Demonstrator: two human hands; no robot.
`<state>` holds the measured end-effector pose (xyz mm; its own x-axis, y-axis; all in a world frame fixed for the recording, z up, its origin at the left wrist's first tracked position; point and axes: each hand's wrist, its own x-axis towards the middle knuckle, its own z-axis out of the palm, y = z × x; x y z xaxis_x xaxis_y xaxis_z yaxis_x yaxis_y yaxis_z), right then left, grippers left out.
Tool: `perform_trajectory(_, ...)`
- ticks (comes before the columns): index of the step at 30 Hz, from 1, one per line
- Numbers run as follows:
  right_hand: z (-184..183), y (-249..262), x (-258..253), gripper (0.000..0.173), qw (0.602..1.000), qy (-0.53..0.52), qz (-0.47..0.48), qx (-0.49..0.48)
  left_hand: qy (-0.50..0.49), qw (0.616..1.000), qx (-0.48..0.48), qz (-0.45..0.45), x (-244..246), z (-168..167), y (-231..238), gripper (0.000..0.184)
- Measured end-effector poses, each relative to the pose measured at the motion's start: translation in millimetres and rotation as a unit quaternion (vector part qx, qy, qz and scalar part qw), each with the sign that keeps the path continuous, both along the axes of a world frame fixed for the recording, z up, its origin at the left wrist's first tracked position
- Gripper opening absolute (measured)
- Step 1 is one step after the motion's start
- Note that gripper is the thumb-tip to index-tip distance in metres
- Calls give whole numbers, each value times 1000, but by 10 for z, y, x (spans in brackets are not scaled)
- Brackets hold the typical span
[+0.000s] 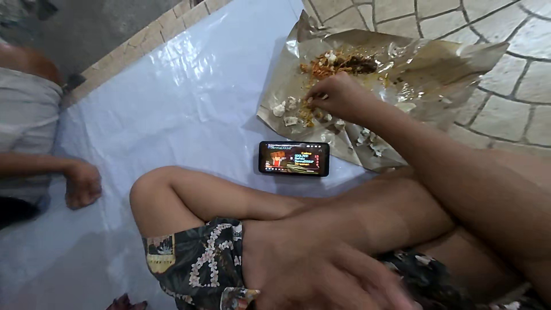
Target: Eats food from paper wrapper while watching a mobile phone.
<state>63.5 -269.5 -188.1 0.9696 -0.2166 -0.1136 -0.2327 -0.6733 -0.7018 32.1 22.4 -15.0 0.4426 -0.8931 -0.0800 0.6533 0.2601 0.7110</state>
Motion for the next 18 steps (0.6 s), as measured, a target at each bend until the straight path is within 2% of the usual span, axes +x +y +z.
perform_trajectory(1, 9, -5, 2, 14, 1000, 2, -9, 7, -67, 993, 85, 43, 106, -99, 157, 29)
perform_trajectory(3, 14, -21, 10, 14, 999, 9, -30, 28, -249, 930, 233, 135, 404, -344, 545, 29)
perform_trajectory(5, 1, -41, 20, 12, 996, 24, -59, 60, -416, 816, 348, 201, 696, -551, 1016, 29)
perform_trajectory(7, 25, -56, 31, 11, 988, 59, -87, 114, -539, 694, 425, 217, 824, -661, 1463, 30)
perform_trajectory(9, 36, -78, 35, 12, 978, 91, -98, 159, -636, 596, 462, 163, 770, -736, 1858, 36)
perform_trajectory(10, 40, -88, 34, 12, 974, 101, -102, 174, -685, 554, 461, 108, 714, -780, 2038, 38)
perform_trajectory(12, 77, -95, 46, 13, 963, 126, -118, 206, -779, 470, 416, -8, 684, -904, 2386, 44)
perform_trajectory(13, 100, -90, 57, 14, 956, 143, -129, 221, -808, 442, 387, -51, 753, -956, 2551, 50)
perform_trajectory(14, 115, -84, 68, 14, 950, 151, -139, 234, -826, 430, 359, -70, 892, -1006, 2700, 53)
perform_trajectory(16, 146, -70, 73, 13, 942, 154, -153, 255, -845, 417, 328, -66, 1330, -1087, 2929, 52)
perform_trajectory(18, 160, -70, 67, 14, 939, 154, -150, 269, -845, 388, 366, -36, 1789, -1072, 3003, 50)
